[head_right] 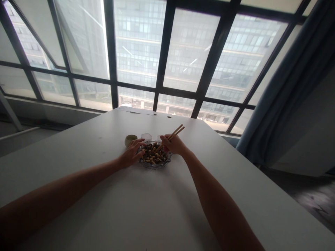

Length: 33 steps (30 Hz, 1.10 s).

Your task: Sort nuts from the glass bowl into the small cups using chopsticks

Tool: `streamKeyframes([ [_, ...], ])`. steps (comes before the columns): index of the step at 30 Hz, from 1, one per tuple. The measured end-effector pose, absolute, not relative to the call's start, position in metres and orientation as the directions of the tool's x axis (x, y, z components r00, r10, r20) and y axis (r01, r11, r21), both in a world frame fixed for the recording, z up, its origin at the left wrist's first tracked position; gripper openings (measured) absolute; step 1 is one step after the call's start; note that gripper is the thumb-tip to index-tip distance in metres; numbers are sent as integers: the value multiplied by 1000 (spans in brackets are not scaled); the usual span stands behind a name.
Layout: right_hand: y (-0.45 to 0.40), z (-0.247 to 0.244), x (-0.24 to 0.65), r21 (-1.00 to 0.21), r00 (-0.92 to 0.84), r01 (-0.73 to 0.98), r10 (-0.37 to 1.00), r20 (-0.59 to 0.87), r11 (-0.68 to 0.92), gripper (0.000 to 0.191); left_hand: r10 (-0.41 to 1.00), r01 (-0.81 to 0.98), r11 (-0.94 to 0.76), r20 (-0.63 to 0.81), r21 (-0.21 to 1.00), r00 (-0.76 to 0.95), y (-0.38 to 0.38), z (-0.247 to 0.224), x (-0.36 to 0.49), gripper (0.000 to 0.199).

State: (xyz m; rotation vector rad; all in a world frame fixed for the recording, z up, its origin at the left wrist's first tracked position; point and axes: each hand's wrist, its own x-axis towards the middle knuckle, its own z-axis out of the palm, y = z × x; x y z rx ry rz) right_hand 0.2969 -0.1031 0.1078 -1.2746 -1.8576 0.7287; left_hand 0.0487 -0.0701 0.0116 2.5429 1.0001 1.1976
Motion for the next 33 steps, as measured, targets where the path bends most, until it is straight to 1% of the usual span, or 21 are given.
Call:
streamKeyframes([
  [2,-104,115,305,-797,-185,490,935,301,354,56,626,477,-773,627,419,463,-70,12,49,35],
  [5,-107,130,324,-761,-68,506,898,435,406,60,642,459,-764,605,453,472,-71,11,51,37],
  [8,-111,143,343,-654,65,621,803,593,432,57,665,465,-746,580,477,470,-71,10,51,40],
  [10,-113,146,351,-597,114,706,770,627,381,52,676,473,-736,567,485,470,-70,10,51,41],
  [11,-113,145,354,-580,124,741,781,612,337,50,682,477,-730,561,489,470,-70,10,50,41],
  [14,-110,142,357,-552,126,810,860,494,198,42,698,485,-716,537,502,474,-70,10,48,44],
  [16,-107,139,359,-543,122,828,898,423,143,38,705,491,-709,523,507,479,-71,11,48,47],
  [18,-105,138,361,-546,130,830,912,390,115,37,710,496,-704,514,509,480,-71,11,48,49],
  [21,-104,137,364,-536,106,837,927,359,112,37,712,496,-702,514,511,479,-72,12,48,49],
  [25,-104,136,366,-516,61,842,923,381,157,37,711,492,-703,521,513,473,-72,12,47,47],
  [30,-104,136,364,-538,80,826,909,408,169,39,705,482,-709,540,515,460,-71,12,48,43],
  [33,-105,138,364,-539,56,825,925,376,169,41,703,483,-711,541,511,462,-71,12,49,43],
])
